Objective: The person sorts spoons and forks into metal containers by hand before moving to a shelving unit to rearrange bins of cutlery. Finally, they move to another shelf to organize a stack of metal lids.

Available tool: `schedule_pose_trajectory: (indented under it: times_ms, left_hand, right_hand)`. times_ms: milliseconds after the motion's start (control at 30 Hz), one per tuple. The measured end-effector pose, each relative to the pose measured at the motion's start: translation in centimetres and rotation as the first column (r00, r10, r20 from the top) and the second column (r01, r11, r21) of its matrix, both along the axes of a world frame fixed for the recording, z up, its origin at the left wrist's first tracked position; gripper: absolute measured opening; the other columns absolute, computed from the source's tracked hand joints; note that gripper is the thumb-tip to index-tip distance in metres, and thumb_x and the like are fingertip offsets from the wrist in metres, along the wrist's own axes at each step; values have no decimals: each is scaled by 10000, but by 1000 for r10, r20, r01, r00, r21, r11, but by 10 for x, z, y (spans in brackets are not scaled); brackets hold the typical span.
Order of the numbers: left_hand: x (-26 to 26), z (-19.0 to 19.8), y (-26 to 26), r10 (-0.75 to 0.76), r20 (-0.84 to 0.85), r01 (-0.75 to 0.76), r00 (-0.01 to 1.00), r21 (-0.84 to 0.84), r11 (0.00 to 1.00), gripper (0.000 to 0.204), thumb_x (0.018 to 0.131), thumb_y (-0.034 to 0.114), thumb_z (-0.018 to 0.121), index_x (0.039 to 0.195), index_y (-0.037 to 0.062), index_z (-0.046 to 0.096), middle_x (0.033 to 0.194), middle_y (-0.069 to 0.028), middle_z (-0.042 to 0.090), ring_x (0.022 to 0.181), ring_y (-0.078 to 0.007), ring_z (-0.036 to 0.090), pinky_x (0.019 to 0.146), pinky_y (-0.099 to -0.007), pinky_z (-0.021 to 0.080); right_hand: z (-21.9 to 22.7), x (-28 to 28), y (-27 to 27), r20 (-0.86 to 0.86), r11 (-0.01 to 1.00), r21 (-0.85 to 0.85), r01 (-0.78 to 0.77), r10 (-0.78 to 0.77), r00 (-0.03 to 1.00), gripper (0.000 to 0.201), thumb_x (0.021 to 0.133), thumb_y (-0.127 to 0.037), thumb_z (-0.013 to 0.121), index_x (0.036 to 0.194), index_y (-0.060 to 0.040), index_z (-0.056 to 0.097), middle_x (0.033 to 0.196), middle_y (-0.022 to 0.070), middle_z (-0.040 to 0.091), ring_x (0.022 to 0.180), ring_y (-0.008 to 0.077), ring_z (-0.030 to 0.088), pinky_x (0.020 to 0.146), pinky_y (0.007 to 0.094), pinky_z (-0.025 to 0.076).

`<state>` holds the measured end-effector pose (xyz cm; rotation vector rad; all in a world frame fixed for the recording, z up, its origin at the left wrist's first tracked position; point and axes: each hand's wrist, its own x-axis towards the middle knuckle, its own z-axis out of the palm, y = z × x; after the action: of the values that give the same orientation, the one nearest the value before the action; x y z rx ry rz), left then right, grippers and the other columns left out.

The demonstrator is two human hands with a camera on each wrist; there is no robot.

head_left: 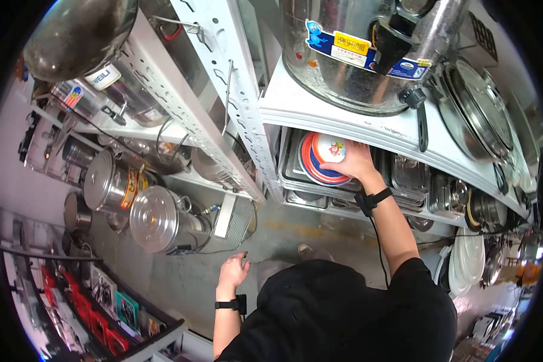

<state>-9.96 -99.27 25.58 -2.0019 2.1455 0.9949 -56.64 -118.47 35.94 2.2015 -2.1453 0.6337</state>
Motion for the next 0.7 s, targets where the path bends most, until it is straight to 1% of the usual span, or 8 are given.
schedule_pose_trajectory:
  times_ms: [133,233,367,467,533,600,633,700]
  left_hand:
    - [-28,9,16,62,-30,-63,998,-68,996,429,965,288,683,1343,85,684,1288,-200,718,1237,-373,659,1062,-471,528]
    - [-36,15,18,54,-11,-55,998,-69,996,425,961,278,689,1337,79,687,1285,-196,721,1233,-369,661,1053,-472,532]
    - [-34,24,25,77,16,-75,997,-102,992,421,958,271,691,1330,76,689,1279,-190,725,1232,-366,662,1054,-468,531]
    - [-30,36,36,150,22,-147,988,-105,984,414,958,262,685,1326,72,691,1293,-184,719,1242,-364,656,1067,-465,525]
    - [-26,37,52,211,19,-207,977,-137,969,417,958,258,682,1330,70,687,1307,-183,713,1245,-363,654,1071,-467,523]
    - [-22,43,73,230,17,-225,973,-136,965,420,959,250,674,1335,63,678,1319,-179,707,1243,-361,653,1073,-475,522]
    - [-21,47,83,264,17,-260,964,-119,958,421,960,247,669,1335,59,673,1318,-177,707,1240,-361,654,1072,-480,523]
    - [-13,43,103,335,24,-332,942,-99,938,429,956,245,678,1341,57,667,1309,-176,705,1249,-365,644,1067,-488,520]
  right_hand:
    - [9,-7,-4,75,991,113,-70,62,995,1215,610,-692,898,1559,-77,454,1592,253,442,1480,453,398,1240,500,323]
    - [10,-16,-7,91,979,114,-168,158,983,1112,650,-667,889,1539,-126,498,1525,224,539,1409,422,506,1174,476,415]
    - [17,-23,-8,156,956,202,-215,185,970,1051,655,-644,895,1503,-134,538,1484,222,576,1377,428,538,1161,484,432]
    - [9,-24,-4,70,961,83,-263,258,964,1001,673,-620,889,1492,-157,548,1474,219,588,1370,437,543,1144,507,442]
    - [14,-13,2,85,955,-1,-296,295,952,930,692,-510,924,1447,-87,583,1420,230,626,1334,445,566,1125,521,451]
    - [8,8,8,292,901,-214,-377,427,856,617,812,-268,883,1330,-15,665,1378,219,653,1281,432,601,1106,485,473]
    - [15,25,11,53,793,-399,-460,520,852,479,854,-162,832,1284,-13,685,1347,208,670,1271,409,611,1101,480,479]
    - [4,63,22,161,754,-389,-530,622,766,260,867,-66,782,1111,-8,711,1194,188,716,1147,396,661,1037,479,499]
